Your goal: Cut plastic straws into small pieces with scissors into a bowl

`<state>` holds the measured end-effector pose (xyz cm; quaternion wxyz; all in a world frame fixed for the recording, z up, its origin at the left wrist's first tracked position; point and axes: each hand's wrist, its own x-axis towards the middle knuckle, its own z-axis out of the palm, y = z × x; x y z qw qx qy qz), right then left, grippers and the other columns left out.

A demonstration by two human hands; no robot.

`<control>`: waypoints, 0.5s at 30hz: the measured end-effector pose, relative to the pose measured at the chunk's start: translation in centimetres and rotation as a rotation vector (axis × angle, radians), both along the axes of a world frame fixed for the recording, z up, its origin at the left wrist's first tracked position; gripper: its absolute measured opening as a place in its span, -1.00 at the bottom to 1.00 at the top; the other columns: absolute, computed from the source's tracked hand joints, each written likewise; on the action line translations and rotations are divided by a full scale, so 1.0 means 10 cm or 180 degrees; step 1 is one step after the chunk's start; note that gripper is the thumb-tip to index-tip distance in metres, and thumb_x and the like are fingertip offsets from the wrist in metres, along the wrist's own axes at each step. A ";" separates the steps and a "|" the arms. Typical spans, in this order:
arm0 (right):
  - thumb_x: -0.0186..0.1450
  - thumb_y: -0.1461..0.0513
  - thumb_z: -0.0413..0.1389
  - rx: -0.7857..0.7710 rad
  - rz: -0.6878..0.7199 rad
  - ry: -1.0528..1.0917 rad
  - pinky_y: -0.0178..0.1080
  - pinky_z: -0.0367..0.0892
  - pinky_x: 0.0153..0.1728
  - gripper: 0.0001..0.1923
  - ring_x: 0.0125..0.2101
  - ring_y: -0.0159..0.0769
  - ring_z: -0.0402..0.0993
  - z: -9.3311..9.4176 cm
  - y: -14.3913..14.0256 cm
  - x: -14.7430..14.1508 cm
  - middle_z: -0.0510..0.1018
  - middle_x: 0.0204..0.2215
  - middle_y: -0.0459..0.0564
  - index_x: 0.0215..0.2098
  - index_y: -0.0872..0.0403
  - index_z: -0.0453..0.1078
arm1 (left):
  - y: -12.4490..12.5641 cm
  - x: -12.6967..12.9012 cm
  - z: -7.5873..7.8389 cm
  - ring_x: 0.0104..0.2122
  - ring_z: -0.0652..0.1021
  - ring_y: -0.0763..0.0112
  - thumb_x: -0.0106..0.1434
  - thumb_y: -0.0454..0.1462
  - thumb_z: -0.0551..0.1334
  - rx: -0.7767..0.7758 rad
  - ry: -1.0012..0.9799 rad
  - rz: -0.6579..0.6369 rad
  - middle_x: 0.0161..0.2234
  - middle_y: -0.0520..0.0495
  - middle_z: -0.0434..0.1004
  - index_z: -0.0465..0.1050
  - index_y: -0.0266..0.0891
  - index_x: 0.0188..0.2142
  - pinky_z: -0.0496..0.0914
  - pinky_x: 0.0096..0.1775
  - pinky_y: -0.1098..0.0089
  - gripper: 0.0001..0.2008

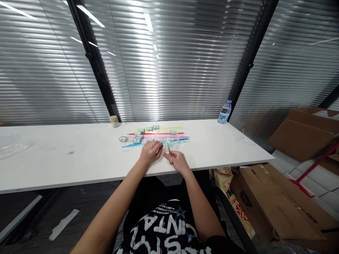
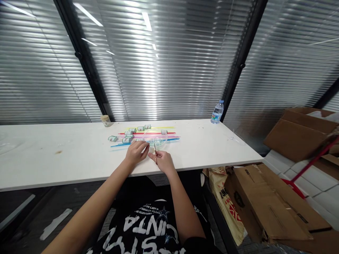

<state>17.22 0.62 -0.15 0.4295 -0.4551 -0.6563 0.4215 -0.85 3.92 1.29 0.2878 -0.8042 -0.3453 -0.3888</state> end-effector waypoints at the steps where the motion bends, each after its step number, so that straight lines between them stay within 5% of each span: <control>1: 0.18 -0.09 0.11 0.0003 -0.0006 -0.0008 -0.34 0.08 -0.55 -0.54 -0.62 -0.41 0.15 0.00 0.00 0.00 0.25 -0.69 -0.18 -0.62 0.06 0.21 | 0.00 0.00 0.00 -0.37 0.55 0.31 0.26 -0.36 0.12 -0.0032 0.0003 0.0011 -0.36 -0.09 0.58 0.41 -0.18 -0.22 0.26 -0.35 0.28 -0.86; 15: 0.16 -0.13 0.14 0.0047 -0.0090 -0.0039 -0.33 0.09 -0.54 -0.49 -0.61 -0.40 0.13 -0.01 0.01 0.00 0.23 -0.70 -0.17 -0.65 0.05 0.18 | 0.00 0.01 0.00 -0.39 0.52 0.31 0.22 -0.41 0.12 0.0112 0.0102 -0.0159 -0.36 -0.10 0.58 0.40 -0.21 -0.22 0.24 -0.36 0.30 -0.84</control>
